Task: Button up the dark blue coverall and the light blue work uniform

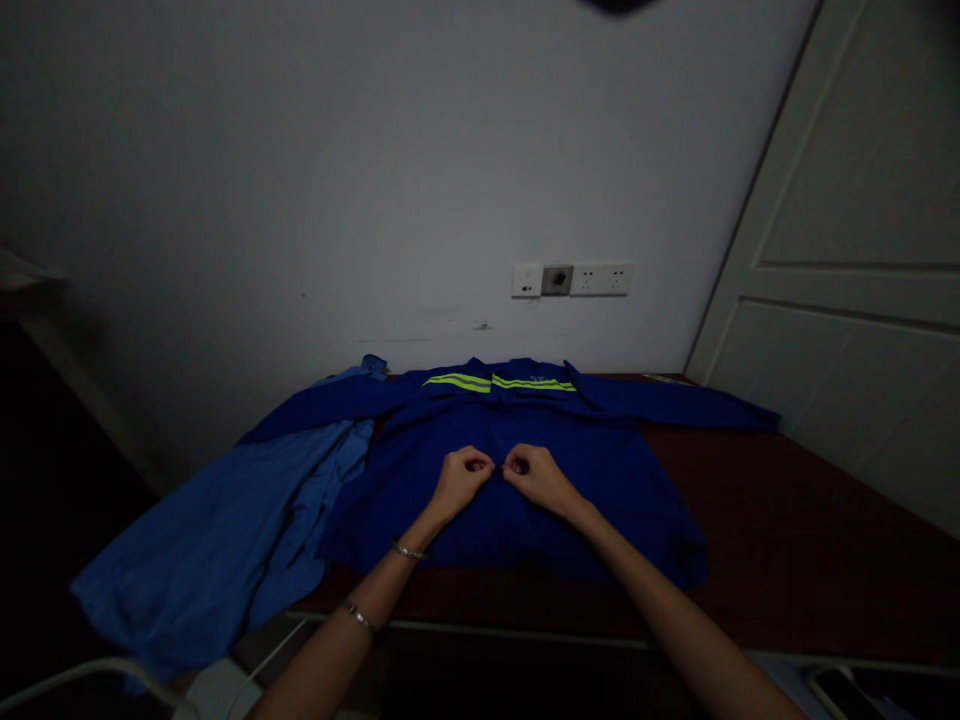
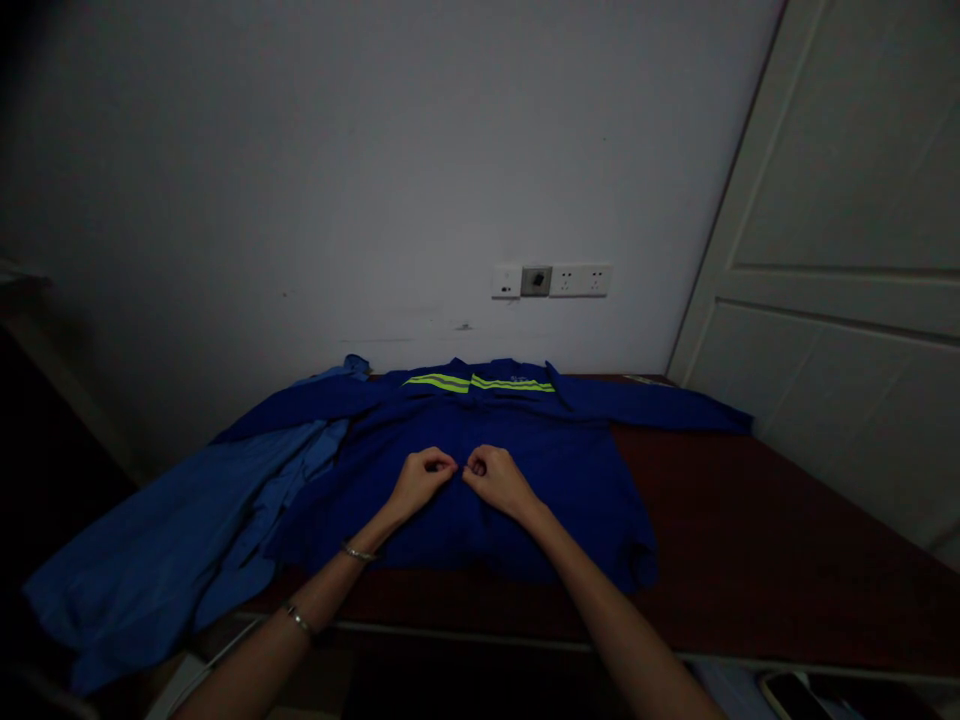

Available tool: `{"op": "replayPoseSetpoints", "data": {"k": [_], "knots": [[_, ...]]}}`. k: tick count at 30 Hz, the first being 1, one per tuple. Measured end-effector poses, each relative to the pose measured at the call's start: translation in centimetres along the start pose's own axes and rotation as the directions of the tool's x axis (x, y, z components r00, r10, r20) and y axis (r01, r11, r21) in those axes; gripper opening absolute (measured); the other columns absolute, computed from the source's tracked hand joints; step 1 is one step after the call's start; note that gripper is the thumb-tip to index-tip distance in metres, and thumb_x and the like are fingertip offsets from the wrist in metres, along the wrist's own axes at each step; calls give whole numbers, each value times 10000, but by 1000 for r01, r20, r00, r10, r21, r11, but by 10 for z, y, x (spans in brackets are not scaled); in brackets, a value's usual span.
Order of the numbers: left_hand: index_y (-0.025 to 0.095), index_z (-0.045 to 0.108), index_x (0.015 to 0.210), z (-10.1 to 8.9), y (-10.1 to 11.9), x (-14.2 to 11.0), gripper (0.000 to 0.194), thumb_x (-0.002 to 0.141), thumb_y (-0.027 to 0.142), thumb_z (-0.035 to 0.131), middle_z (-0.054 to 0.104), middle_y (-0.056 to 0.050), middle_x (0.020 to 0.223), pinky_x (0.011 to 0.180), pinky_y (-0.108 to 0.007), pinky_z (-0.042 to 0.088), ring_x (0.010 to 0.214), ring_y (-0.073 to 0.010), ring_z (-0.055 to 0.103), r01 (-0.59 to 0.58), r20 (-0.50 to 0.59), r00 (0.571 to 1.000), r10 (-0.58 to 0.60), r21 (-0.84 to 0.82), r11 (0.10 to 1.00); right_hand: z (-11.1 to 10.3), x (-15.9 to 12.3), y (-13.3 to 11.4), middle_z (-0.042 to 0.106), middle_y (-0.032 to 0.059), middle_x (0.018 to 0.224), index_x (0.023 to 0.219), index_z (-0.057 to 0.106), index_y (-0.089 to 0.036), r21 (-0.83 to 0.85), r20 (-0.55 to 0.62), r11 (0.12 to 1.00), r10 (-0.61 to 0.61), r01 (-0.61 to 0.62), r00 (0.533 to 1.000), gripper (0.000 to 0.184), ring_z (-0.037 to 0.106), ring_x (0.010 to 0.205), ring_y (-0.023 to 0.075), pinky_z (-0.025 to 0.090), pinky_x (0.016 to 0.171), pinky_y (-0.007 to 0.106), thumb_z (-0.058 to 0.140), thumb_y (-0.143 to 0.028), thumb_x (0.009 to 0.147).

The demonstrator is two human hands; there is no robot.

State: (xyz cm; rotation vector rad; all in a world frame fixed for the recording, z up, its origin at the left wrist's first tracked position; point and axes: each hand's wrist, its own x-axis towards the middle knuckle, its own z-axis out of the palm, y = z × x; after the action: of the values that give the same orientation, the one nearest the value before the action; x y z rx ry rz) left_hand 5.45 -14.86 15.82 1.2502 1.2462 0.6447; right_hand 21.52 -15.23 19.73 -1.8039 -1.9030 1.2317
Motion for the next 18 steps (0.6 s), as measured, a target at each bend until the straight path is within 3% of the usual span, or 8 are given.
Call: {"op": "replayPoseSetpoints", "data": {"k": [11,15,18], "knots": [[129,661,673,-1,2,0,112,666,191,567,634,-40,680,605,-221,428,654,-134,570,-34,17,999,35,-49,998,1,5,1,575,2,581,589,588,-146,235,-20,954,195,-185,981,142,505,575,123,365,560,216,477,-207,654],[127,661,673,-3,-3,1,127,663,222,577,630,-37,668,600,-225,422,632,-131,561,-4,-3,1000,4,-83,997,-9,8,9,526,-16,533,563,558,-150,322,-95,919,272,-229,958,158,471,526,110,342,513,211,478,-254,651],[121,657,670,-4,-9,3,151,658,256,592,619,-32,645,572,-218,409,605,-125,543,33,-39,999,-38,-105,994,-17,9,12,486,-33,489,555,546,-150,359,-82,888,336,-286,938,154,436,459,95,318,459,205,503,-276,633]]}}
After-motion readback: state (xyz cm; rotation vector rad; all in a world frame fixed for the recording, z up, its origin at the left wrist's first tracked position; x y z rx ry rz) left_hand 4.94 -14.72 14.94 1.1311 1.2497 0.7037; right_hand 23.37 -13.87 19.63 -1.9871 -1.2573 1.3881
